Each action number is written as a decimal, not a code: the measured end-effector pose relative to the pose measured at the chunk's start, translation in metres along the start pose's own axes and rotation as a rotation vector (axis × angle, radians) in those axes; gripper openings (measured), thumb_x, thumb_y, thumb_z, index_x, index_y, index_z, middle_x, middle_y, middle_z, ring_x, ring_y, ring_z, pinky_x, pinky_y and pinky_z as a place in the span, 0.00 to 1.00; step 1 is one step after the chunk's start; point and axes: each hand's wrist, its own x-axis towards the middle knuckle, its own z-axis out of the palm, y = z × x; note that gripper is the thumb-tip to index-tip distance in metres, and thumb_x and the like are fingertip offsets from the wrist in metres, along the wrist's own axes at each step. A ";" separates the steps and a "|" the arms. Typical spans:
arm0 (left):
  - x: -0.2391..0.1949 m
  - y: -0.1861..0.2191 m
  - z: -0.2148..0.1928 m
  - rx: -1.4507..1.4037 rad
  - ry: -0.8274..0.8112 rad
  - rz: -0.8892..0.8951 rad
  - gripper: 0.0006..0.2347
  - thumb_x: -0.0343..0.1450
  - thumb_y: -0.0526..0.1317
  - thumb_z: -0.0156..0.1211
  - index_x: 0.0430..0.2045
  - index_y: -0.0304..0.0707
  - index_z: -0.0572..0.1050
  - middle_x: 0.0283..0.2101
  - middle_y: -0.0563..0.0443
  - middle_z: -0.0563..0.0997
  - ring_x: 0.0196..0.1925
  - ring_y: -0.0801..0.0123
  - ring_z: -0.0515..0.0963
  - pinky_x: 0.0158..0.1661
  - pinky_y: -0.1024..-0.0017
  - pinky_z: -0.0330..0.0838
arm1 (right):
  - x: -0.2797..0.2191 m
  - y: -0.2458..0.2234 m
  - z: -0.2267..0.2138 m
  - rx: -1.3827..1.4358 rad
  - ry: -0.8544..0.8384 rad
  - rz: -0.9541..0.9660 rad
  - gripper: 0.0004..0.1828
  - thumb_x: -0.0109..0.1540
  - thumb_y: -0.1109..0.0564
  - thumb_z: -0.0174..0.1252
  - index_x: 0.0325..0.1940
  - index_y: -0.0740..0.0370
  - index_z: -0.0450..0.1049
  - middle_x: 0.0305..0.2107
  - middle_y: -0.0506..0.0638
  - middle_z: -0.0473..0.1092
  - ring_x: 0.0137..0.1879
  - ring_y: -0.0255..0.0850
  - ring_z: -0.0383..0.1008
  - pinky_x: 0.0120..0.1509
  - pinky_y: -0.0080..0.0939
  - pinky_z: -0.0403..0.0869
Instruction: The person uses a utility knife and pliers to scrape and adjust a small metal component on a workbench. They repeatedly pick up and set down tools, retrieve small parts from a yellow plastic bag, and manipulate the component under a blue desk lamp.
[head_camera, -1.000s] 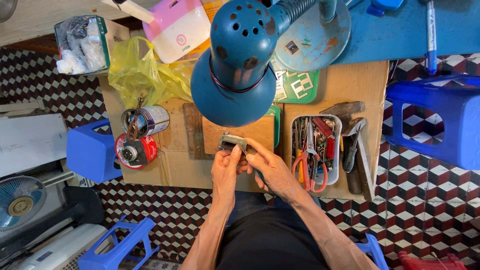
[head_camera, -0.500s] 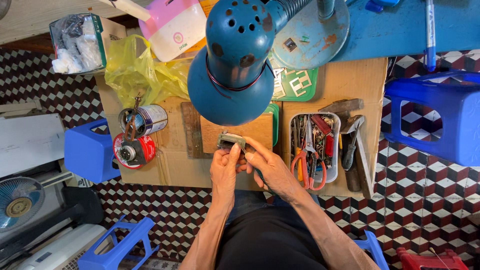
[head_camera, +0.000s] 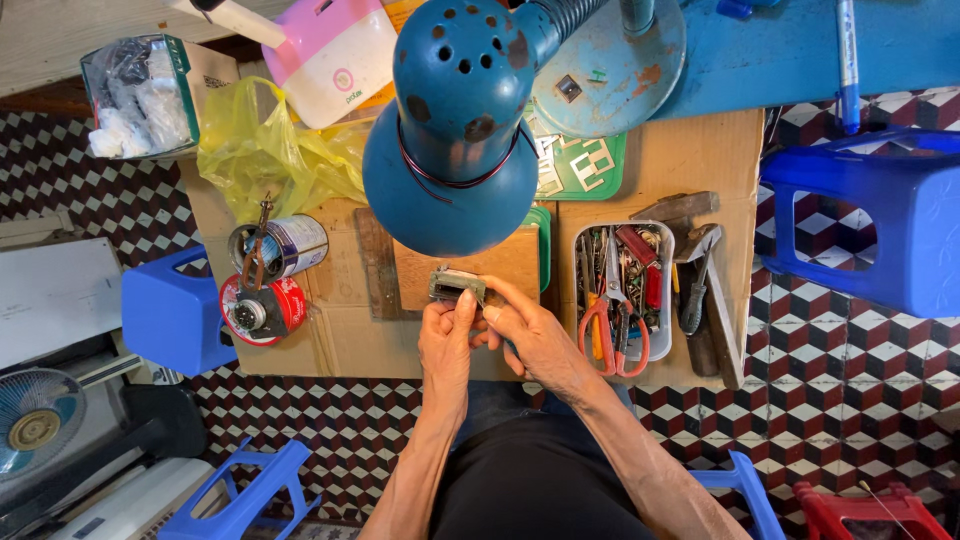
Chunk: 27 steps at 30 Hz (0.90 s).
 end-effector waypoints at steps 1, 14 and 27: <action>0.000 -0.001 0.000 0.004 0.004 -0.001 0.18 0.73 0.49 0.58 0.43 0.29 0.69 0.32 0.47 0.80 0.32 0.72 0.80 0.36 0.75 0.77 | 0.001 0.002 0.000 0.002 0.001 -0.012 0.32 0.67 0.48 0.46 0.76 0.53 0.59 0.24 0.45 0.66 0.18 0.28 0.61 0.19 0.29 0.59; 0.003 -0.008 -0.005 0.006 0.012 -0.021 0.21 0.73 0.55 0.56 0.43 0.32 0.69 0.32 0.51 0.77 0.30 0.74 0.76 0.37 0.72 0.75 | 0.010 0.022 0.012 0.018 0.070 -0.082 0.34 0.66 0.48 0.51 0.76 0.57 0.58 0.22 0.45 0.66 0.19 0.28 0.61 0.21 0.30 0.61; 0.002 -0.010 -0.003 0.006 0.038 -0.044 0.20 0.73 0.52 0.55 0.44 0.31 0.68 0.33 0.51 0.78 0.33 0.75 0.78 0.40 0.69 0.79 | 0.012 0.024 0.020 0.057 0.136 -0.097 0.30 0.67 0.49 0.51 0.73 0.58 0.63 0.23 0.45 0.66 0.19 0.28 0.62 0.21 0.29 0.61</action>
